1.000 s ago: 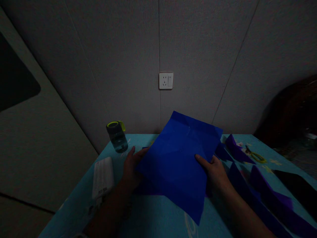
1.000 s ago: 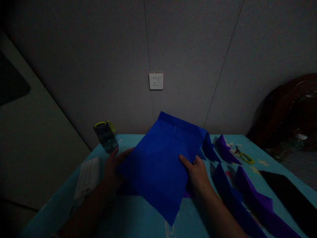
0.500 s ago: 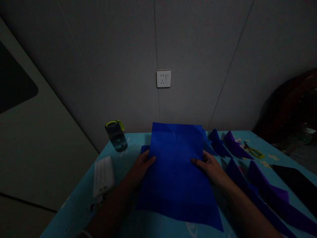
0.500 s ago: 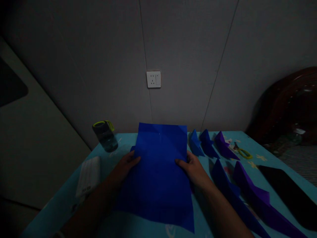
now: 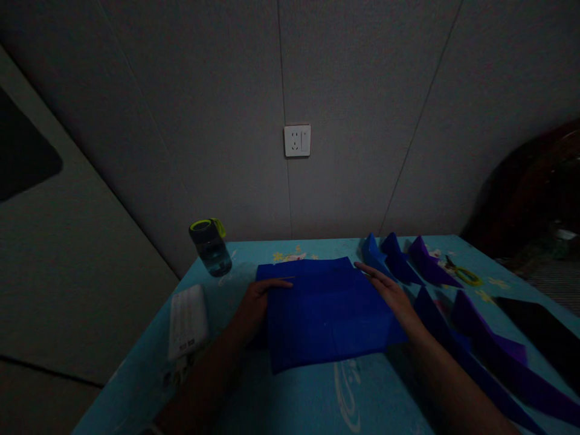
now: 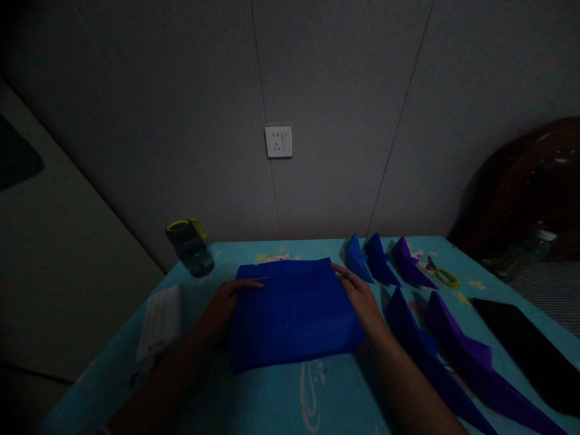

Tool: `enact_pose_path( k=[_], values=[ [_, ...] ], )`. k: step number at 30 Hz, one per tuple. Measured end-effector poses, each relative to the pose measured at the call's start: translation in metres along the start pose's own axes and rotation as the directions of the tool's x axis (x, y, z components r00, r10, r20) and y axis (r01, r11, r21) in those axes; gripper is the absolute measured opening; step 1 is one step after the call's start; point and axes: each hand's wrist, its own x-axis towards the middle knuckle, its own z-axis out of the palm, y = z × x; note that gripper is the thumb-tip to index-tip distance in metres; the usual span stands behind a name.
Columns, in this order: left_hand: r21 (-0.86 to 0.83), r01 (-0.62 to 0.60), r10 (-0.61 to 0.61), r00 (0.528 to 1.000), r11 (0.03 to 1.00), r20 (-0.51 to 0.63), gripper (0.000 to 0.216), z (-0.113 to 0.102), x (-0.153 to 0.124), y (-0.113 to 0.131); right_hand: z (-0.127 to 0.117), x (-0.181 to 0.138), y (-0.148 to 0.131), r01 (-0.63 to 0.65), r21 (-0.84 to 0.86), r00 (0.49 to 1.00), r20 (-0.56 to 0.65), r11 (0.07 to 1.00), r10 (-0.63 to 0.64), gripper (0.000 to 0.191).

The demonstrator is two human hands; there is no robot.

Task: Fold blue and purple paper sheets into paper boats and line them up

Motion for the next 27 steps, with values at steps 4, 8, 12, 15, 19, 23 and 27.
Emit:
enact_pose_path(
  k=[4,8,12,15,19,23,27],
  values=[
    [0.101,-0.11,0.113,0.993,0.989,-0.018,0.018,-0.003,0.003,-0.006,0.007,-0.005,-0.001,-0.236,0.127,0.971,-0.003,0.963,0.239,0.038],
    [0.264,-0.242,0.247,0.969,0.934,0.014,0.023,-0.008,0.003,-0.006,0.011,-0.018,-0.002,-0.362,0.115,0.929,0.127,0.925,0.348,0.029],
    [0.259,-0.257,0.267,0.964,0.931,-0.004,0.022,-0.006,0.002,-0.003,0.014,-0.023,-0.001,-0.299,0.037,0.919,0.28,0.954,0.277,0.033],
    [0.183,-0.237,0.262,0.957,0.954,-0.125,0.026,-0.001,0.0,0.001,0.017,-0.022,0.0,-0.229,0.078,0.936,0.292,0.97,0.198,0.034],
    [-0.087,-0.167,0.148,0.971,0.982,-0.189,0.057,0.006,-0.001,0.001,0.019,-0.022,0.0,-0.149,0.152,0.966,0.233,0.977,0.111,0.038],
    [-0.144,-0.018,-0.002,0.99,0.989,-0.138,0.066,0.004,0.003,-0.011,0.021,-0.024,0.0,-0.094,0.179,0.98,0.192,0.979,0.059,0.042],
    [0.011,-0.015,0.016,0.993,1.0,-0.115,0.063,0.002,0.004,-0.015,0.022,-0.022,0.004,-0.053,0.157,0.983,0.18,0.986,0.025,0.045]
  ],
)
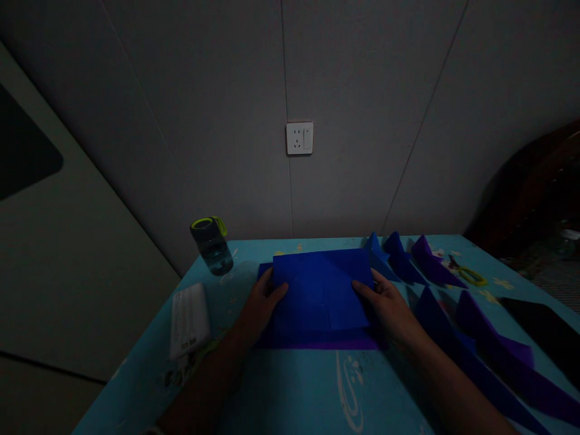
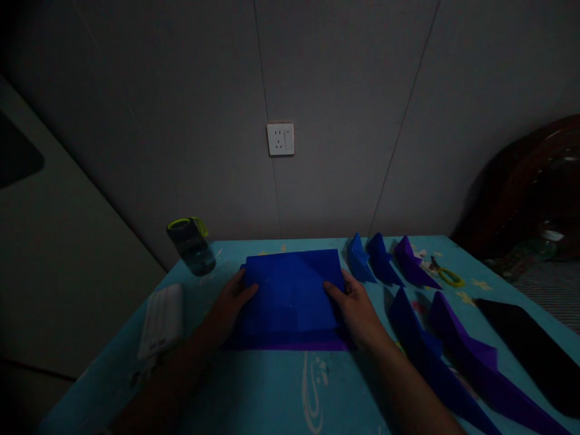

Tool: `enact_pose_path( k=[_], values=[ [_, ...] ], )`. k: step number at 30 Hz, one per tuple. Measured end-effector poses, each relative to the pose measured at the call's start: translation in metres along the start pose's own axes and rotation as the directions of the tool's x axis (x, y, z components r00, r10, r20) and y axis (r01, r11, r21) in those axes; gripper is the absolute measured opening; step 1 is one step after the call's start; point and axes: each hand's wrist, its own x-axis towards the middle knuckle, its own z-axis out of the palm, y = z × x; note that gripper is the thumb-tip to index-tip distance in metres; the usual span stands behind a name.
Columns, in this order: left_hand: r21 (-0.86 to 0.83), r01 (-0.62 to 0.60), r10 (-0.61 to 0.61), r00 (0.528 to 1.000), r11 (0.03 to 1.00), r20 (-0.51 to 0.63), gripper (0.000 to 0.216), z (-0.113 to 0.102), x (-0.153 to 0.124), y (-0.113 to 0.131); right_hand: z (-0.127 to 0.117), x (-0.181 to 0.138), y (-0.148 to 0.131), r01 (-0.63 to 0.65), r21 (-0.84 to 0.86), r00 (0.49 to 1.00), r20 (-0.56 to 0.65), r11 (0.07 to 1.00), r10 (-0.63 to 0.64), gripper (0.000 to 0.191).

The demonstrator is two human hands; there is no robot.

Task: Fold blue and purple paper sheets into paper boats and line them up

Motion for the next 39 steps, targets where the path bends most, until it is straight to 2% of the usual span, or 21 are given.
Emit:
enact_pose_path(
  k=[6,13,16,19,22,26,31,33,35,39],
  values=[
    [0.103,-0.035,0.037,0.999,0.994,-0.025,0.065,0.005,-0.007,0.008,-0.005,0.003,0.006,0.027,-0.051,0.999,0.032,0.998,-0.026,0.045],
    [0.209,-0.101,0.119,0.99,0.973,-0.072,0.062,0.002,-0.003,-0.001,-0.001,-0.001,0.003,0.011,-0.069,0.999,0.034,0.998,-0.009,0.043],
    [0.191,-0.181,0.182,0.983,0.965,0.01,0.058,0.002,-0.004,-0.002,-0.001,-0.001,0.003,0.028,-0.07,0.999,0.038,0.997,-0.026,0.042],
    [0.17,-0.192,0.178,0.979,0.967,0.096,0.061,0.001,-0.005,-0.004,-0.002,0.0,0.004,0.034,-0.068,0.998,0.045,0.997,-0.031,0.041],
    [0.197,-0.176,0.16,0.983,0.965,0.094,0.064,0.0,-0.004,-0.009,-0.002,-0.001,0.004,0.028,-0.07,0.999,0.043,0.997,-0.025,0.04],
    [0.242,-0.221,0.19,0.971,0.945,0.143,0.06,-0.003,-0.004,-0.011,-0.003,0.0,0.008,0.023,-0.096,1.0,0.013,0.995,-0.022,0.036],
    [0.378,-0.357,0.244,0.917,0.854,0.315,0.044,-0.002,-0.007,-0.001,-0.006,0.002,0.014,0.037,-0.188,0.999,0.005,0.982,-0.037,0.041],
    [0.386,-0.397,0.247,0.891,0.833,0.382,0.044,-0.001,-0.008,0.002,-0.006,0.002,0.014,0.058,-0.22,0.998,0.018,0.974,-0.055,0.042],
    [0.382,-0.411,0.253,0.881,0.828,0.399,0.047,0.0,-0.009,0.004,-0.005,0.002,0.013,0.072,-0.229,0.997,0.041,0.971,-0.064,0.04],
    [0.435,-0.398,0.252,0.9,0.808,0.357,0.053,0.0,-0.009,0.004,-0.001,-0.001,0.012,0.075,-0.197,0.995,0.072,0.977,-0.062,0.036]
  ],
)
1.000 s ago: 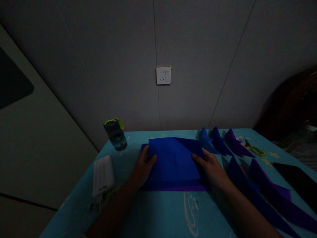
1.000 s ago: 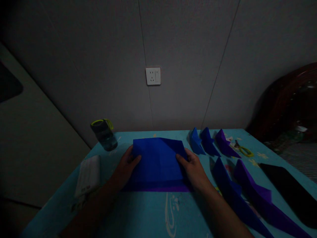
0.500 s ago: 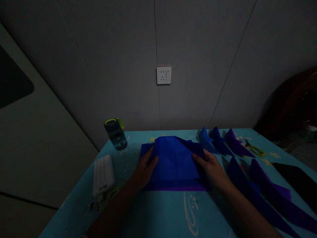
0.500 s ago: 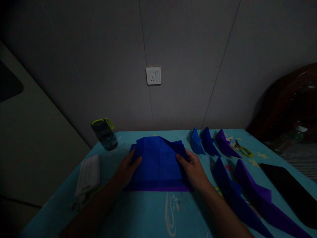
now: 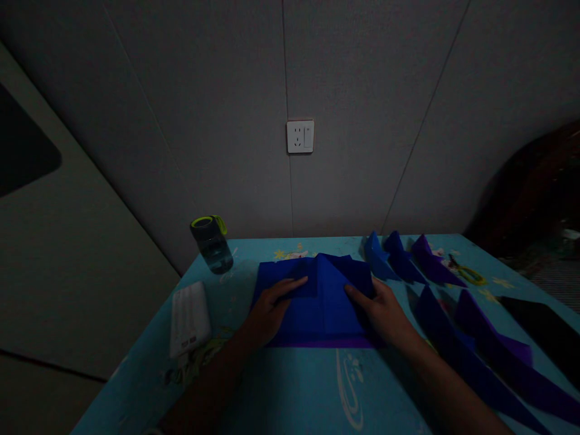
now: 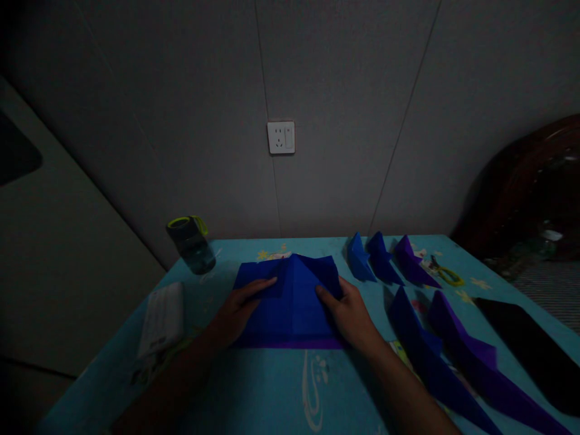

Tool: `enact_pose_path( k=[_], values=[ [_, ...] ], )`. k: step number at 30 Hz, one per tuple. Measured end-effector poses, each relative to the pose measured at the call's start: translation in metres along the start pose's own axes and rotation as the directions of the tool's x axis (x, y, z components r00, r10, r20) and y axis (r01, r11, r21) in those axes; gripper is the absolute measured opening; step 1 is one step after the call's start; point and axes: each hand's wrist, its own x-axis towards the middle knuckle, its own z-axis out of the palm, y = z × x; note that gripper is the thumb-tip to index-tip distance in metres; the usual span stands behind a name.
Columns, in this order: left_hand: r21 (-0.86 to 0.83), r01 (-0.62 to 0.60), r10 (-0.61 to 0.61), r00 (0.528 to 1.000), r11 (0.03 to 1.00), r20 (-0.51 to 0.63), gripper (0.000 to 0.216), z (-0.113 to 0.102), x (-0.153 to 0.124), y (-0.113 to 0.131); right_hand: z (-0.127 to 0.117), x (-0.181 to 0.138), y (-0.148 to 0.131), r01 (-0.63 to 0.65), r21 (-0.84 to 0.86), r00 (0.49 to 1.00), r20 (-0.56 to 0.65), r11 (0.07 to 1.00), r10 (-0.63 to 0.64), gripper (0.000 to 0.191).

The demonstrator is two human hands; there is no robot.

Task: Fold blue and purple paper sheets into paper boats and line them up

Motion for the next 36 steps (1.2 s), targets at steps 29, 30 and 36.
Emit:
enact_pose_path(
  k=[29,30,36],
  values=[
    [-0.099,0.033,-0.039,0.997,0.995,-0.061,0.045,0.002,0.001,0.007,-0.003,-0.002,0.007,0.388,-0.507,0.917,0.132,0.77,-0.376,0.041],
    [-0.095,0.018,-0.022,0.999,0.995,-0.046,0.045,0.002,0.001,0.006,-0.003,-0.002,0.007,0.412,-0.511,0.907,0.154,0.754,-0.392,0.042],
    [0.057,-0.002,0.0,0.999,0.998,0.036,0.055,0.002,-0.004,0.0,-0.008,-0.002,0.011,0.545,-0.523,0.837,0.306,0.655,-0.453,0.057]
  ],
)
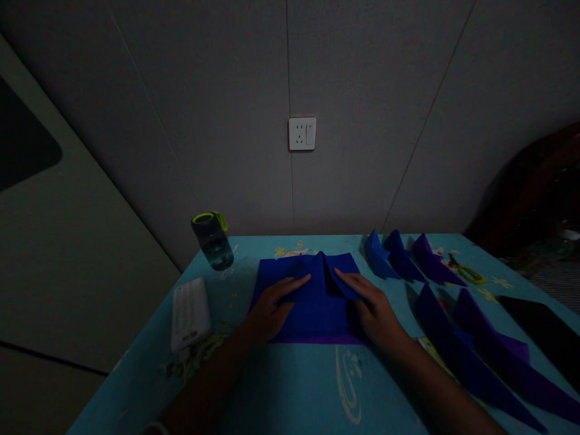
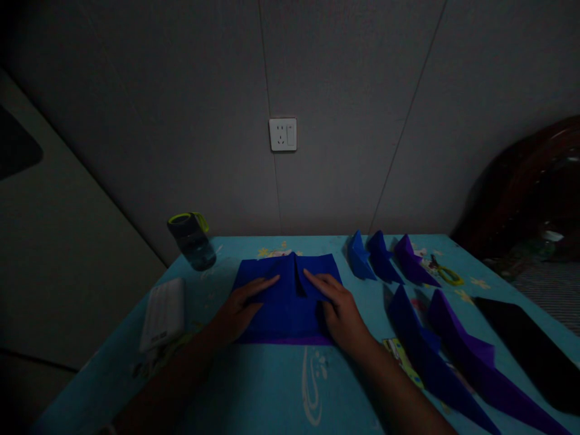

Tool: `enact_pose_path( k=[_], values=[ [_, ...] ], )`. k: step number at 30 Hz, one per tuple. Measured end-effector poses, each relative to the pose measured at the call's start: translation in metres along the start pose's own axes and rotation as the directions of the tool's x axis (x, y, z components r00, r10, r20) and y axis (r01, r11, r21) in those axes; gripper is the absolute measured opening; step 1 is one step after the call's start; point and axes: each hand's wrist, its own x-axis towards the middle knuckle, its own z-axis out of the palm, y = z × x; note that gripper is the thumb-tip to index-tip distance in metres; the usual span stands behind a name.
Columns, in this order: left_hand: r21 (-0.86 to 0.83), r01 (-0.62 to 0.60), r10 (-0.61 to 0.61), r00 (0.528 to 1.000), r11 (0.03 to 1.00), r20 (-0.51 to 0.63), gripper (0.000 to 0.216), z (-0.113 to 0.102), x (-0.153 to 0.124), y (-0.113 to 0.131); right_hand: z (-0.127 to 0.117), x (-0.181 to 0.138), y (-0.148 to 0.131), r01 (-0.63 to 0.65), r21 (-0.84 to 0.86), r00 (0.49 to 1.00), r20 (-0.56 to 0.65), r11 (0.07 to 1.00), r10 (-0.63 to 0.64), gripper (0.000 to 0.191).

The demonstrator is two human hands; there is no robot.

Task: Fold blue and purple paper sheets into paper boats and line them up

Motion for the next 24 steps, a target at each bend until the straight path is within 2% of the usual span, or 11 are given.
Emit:
enact_pose_path(
  k=[3,8,11,18,24],
  values=[
    [0.092,0.055,-0.055,0.998,0.994,-0.002,0.053,0.001,-0.005,0.002,0.001,-0.001,0.003,0.012,-0.054,1.0,0.007,0.998,-0.012,0.065],
    [0.116,0.03,-0.035,0.998,0.993,0.047,0.051,0.001,-0.009,0.009,0.003,-0.003,0.006,0.015,-0.131,0.998,0.057,0.991,-0.008,0.08],
    [0.158,0.06,-0.062,0.998,0.986,0.006,0.043,0.005,-0.006,0.007,0.006,-0.003,0.008,0.017,-0.177,0.995,0.097,0.984,0.0,0.086],
    [0.178,0.035,-0.028,0.999,0.983,-0.037,0.036,0.007,0.004,-0.005,0.011,-0.004,0.011,0.043,-0.318,0.975,0.222,0.947,0.03,0.084],
    [0.277,-0.073,0.095,0.993,0.958,-0.065,0.028,0.008,0.009,-0.026,0.013,-0.006,0.016,0.174,-0.397,0.944,0.328,0.901,-0.037,0.073]
  ],
)
